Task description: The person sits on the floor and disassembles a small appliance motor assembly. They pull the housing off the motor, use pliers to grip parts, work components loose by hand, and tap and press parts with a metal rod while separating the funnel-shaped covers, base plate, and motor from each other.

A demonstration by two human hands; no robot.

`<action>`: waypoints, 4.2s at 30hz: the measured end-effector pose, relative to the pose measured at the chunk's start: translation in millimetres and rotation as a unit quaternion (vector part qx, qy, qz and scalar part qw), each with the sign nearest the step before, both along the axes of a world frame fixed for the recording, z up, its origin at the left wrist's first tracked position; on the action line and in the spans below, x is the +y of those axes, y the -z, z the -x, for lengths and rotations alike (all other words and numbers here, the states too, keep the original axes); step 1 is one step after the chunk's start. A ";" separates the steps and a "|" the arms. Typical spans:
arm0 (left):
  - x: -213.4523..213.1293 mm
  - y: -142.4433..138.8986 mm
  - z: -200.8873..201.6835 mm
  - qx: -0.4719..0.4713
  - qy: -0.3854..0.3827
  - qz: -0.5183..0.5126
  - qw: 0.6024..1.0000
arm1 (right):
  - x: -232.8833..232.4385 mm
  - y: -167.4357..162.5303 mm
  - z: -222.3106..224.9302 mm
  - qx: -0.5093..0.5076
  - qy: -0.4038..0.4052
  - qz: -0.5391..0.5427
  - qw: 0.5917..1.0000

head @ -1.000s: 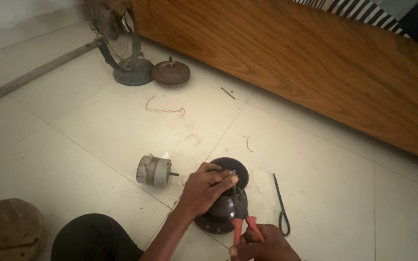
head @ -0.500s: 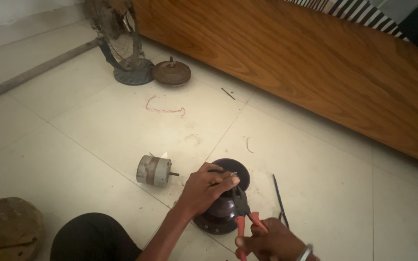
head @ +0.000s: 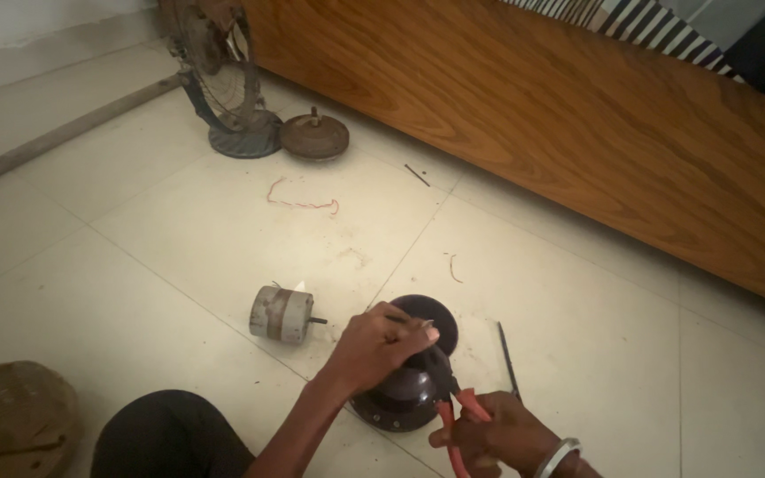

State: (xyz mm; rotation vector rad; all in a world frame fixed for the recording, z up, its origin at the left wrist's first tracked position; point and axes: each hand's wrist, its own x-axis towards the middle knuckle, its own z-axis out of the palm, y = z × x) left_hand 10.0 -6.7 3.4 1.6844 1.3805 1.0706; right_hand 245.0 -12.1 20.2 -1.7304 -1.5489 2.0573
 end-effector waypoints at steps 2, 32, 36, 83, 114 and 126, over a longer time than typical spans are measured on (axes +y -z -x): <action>-1.6 -0.1 0.9 -0.003 -0.022 0.030 0.999 | -3.5 2.0 1.4 0.093 0.052 0.071 0.992; 12.3 -2.0 20.0 0.109 0.104 0.109 0.983 | -13.0 16.3 -8.3 0.131 0.156 0.172 0.964; 12.7 -24.6 10.9 0.251 0.075 0.186 0.947 | -11.0 14.7 -9.5 0.132 0.139 0.163 0.968; 29.0 -13.8 15.5 0.197 0.078 0.163 0.963 | -6.9 25.5 0.9 0.125 0.084 0.106 0.983; 33.0 -12.9 13.3 0.215 0.088 0.189 0.954 | 5.5 -6.9 2.8 -0.195 -0.076 -0.050 0.977; 29.5 -13.4 17.7 0.183 0.101 0.216 0.954 | 0.2 9.8 -2.9 0.184 0.094 0.229 0.951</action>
